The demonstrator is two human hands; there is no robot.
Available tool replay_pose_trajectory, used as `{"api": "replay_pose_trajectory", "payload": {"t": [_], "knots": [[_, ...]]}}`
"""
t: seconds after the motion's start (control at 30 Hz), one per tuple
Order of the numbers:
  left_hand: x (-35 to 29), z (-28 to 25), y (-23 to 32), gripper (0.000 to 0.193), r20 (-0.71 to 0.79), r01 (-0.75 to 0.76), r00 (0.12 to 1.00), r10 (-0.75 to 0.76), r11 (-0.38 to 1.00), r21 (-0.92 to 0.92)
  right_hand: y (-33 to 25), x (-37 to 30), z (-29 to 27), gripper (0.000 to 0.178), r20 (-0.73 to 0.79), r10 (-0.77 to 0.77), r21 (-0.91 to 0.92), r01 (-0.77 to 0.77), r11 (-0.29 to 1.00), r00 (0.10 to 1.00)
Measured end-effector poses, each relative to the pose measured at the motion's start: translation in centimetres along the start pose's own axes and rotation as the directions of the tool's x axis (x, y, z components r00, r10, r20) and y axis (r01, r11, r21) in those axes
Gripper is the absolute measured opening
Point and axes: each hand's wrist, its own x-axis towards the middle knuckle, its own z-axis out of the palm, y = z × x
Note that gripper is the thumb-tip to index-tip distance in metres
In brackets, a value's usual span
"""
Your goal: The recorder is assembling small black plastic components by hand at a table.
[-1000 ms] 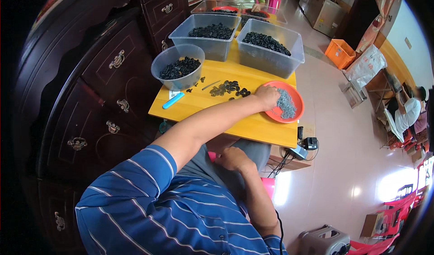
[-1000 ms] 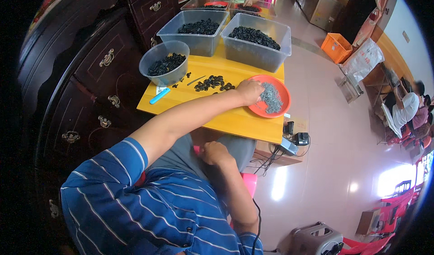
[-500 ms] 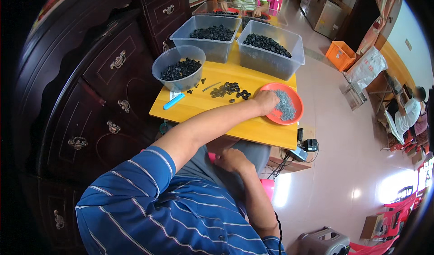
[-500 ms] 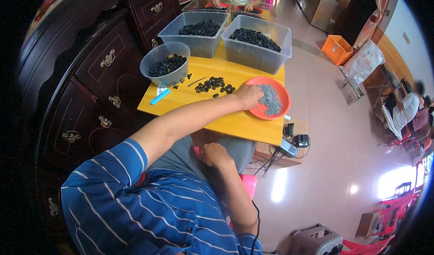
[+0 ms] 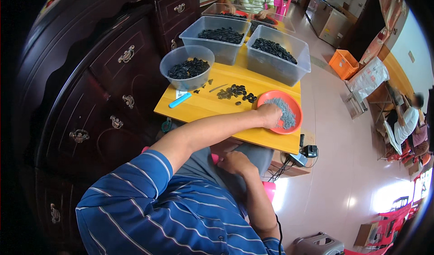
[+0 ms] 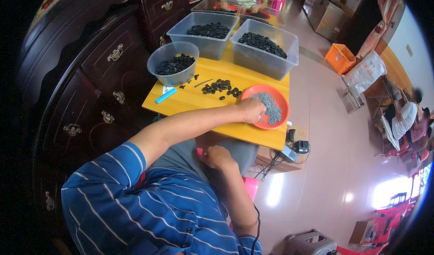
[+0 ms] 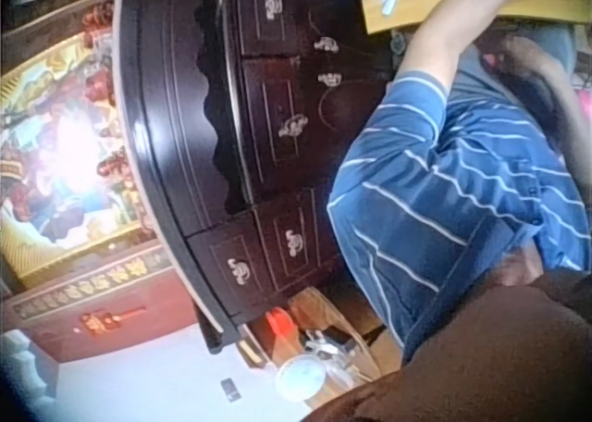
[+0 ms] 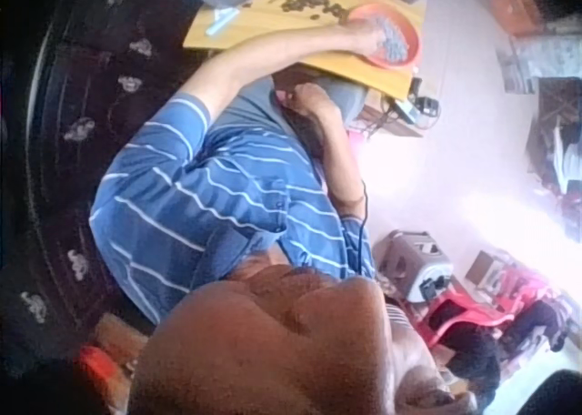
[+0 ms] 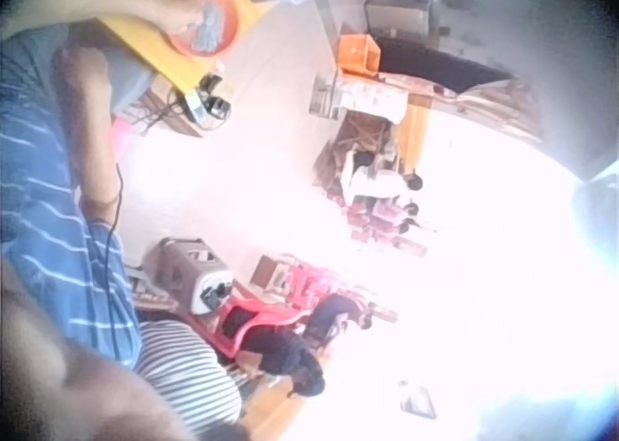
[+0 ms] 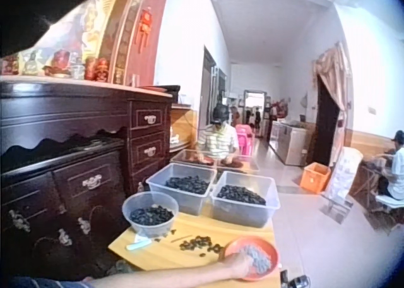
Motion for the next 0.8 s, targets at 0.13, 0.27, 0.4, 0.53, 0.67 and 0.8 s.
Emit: {"api": "replay_pose_trajectory", "payload": {"t": [0.13, 0.27, 0.4, 0.53, 0.67, 0.8], "knots": [[-0.6, 0.2, -0.6, 0.008, -0.046, 0.034, 0.998, -0.037, 0.996, -0.078, 0.0, 0.2, 0.3, 0.035, 0.019, -0.006, -0.009, 0.006, 1.000, 1.000], [-1.2, -0.5, -0.7, 0.008, -0.188, 0.042, 0.979, -0.076, 0.984, -0.176, 0.1, 0.0, 0.4, 0.036, 0.039, 0.011, -0.005, -0.011, 1.000, 0.999], [-2.2, -2.2, -1.6, 0.008, -0.373, -0.012, 0.925, -0.074, 0.975, -0.221, 1.0, 0.5, 1.5, 0.036, 0.037, 0.018, -0.049, -0.016, 0.999, 0.999], [-5.3, -4.7, -4.1, 0.009, -0.494, -0.067, 0.863, -0.105, 0.946, -0.317, 1.5, 0.5, 1.3, 0.034, 0.030, -0.014, 0.005, 0.014, 1.000, 0.999], [-10.9, -5.4, -7.7, 0.007, -0.558, -0.052, 0.816, -0.150, 0.943, -0.330, 1.7, 0.3, 0.9, 0.035, -0.029, -0.074, 0.091, 0.076, 0.993, 0.997], [-15.5, -4.1, -10.6, 0.007, -0.481, 0.136, 0.834, -0.269, 0.946, -0.293, 1.0, 0.2, 0.2, 0.033, -0.003, -0.090, 0.122, 0.090, 0.988, 0.996]]}}
